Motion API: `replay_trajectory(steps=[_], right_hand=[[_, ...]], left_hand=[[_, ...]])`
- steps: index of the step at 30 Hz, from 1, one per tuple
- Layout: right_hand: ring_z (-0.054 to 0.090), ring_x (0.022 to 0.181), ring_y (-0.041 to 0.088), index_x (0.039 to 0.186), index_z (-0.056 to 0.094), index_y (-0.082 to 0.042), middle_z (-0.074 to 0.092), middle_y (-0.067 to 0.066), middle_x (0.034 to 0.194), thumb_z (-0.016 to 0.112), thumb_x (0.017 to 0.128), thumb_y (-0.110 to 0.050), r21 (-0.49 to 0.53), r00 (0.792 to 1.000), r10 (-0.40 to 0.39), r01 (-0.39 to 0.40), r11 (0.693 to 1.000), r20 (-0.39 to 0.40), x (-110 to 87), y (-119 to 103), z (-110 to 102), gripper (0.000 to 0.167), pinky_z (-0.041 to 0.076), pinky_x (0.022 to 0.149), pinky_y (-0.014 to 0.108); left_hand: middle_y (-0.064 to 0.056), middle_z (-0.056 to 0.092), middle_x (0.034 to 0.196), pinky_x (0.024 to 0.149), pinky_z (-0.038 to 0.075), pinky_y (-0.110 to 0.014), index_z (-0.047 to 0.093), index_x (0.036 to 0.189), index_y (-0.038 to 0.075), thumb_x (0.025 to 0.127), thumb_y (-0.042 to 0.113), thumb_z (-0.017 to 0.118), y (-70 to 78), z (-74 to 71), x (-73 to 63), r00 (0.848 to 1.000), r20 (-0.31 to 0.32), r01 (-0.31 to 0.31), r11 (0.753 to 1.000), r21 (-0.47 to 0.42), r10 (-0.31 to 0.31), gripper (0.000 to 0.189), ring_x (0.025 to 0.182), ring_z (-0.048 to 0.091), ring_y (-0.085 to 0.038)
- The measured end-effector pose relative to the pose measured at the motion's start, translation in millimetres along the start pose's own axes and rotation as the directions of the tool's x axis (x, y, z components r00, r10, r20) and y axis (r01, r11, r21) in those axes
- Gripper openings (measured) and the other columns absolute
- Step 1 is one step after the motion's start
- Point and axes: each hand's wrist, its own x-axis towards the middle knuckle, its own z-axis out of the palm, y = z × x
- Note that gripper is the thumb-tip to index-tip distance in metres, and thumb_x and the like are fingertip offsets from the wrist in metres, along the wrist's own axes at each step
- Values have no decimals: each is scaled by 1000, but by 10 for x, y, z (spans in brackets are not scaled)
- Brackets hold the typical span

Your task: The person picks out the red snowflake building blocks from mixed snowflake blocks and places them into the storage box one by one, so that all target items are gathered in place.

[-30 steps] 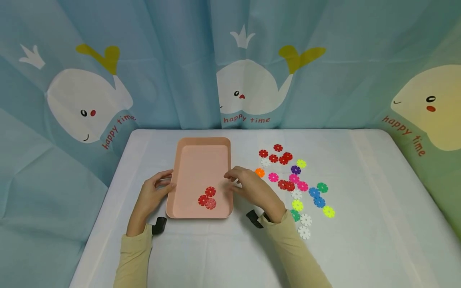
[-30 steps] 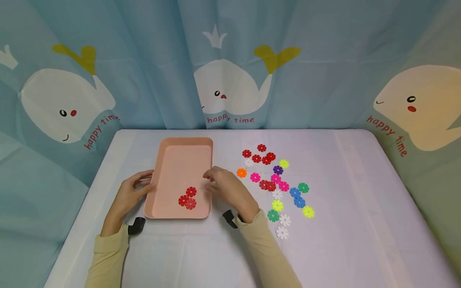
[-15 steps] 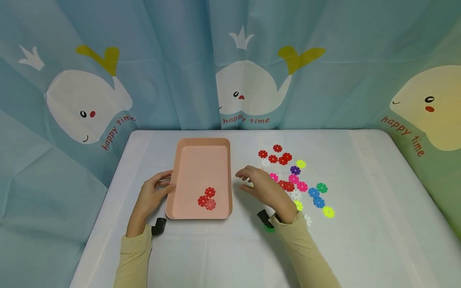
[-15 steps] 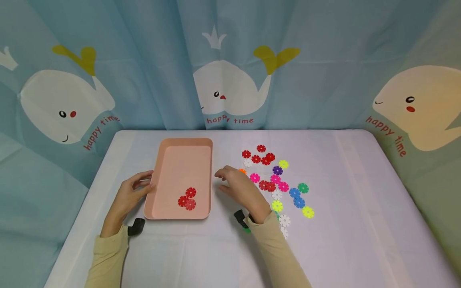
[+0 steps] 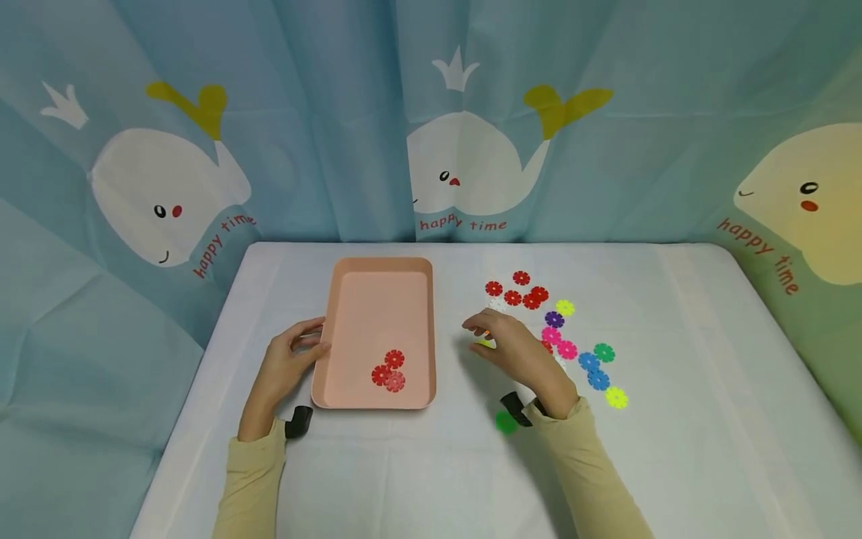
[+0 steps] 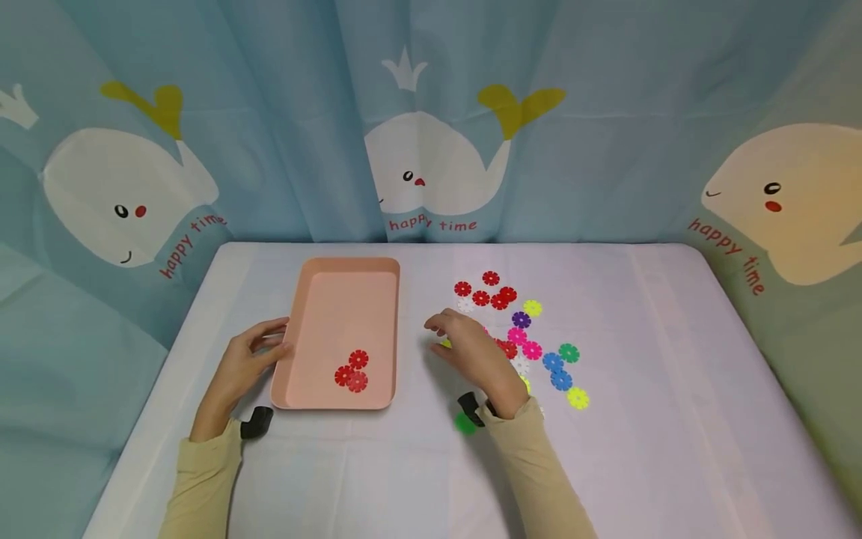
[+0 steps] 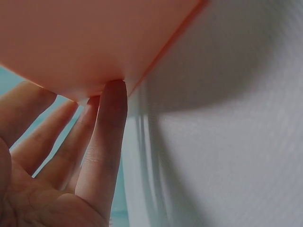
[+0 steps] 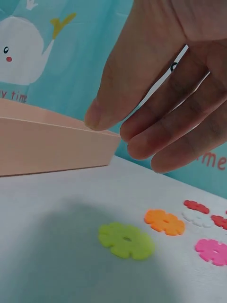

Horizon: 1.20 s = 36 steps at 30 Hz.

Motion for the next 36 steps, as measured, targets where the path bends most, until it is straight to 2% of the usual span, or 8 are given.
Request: replay_trajectory(steps=[8, 22, 36], right_hand=[[67, 97, 30, 115, 68, 4, 69, 16, 107, 78, 84, -4, -12, 999, 41, -41, 999, -1, -31, 95, -16, 33, 56, 87, 45], [67, 98, 33, 114, 68, 5, 69, 18, 109, 77, 84, -1, -7, 999, 19, -20, 1000, -35, -128, 295, -68, 32, 56, 87, 48], [67, 96, 32, 111, 69, 6, 69, 18, 104, 76, 84, 2, -57, 997, 65, -67, 996, -40, -194, 459, -74, 28, 56, 85, 45]], left_hand=[[-20, 54, 142, 87, 45, -12, 52, 142, 3, 95, 18, 69, -2, -3, -10, 1000, -3, -2, 1000, -13, 2, 53, 120, 59, -36], [-20, 54, 141, 87, 46, -12, 52, 142, 2, 94, 17, 70, -9, 5, -1, 1000, -5, -9, 1000, -15, 9, 53, 119, 60, -37], [-21, 54, 142, 86, 45, -11, 51, 143, 2, 94, 17, 70, 4, 8, 0, 1000, -6, 8, 1000, -21, -8, 54, 120, 60, -36]])
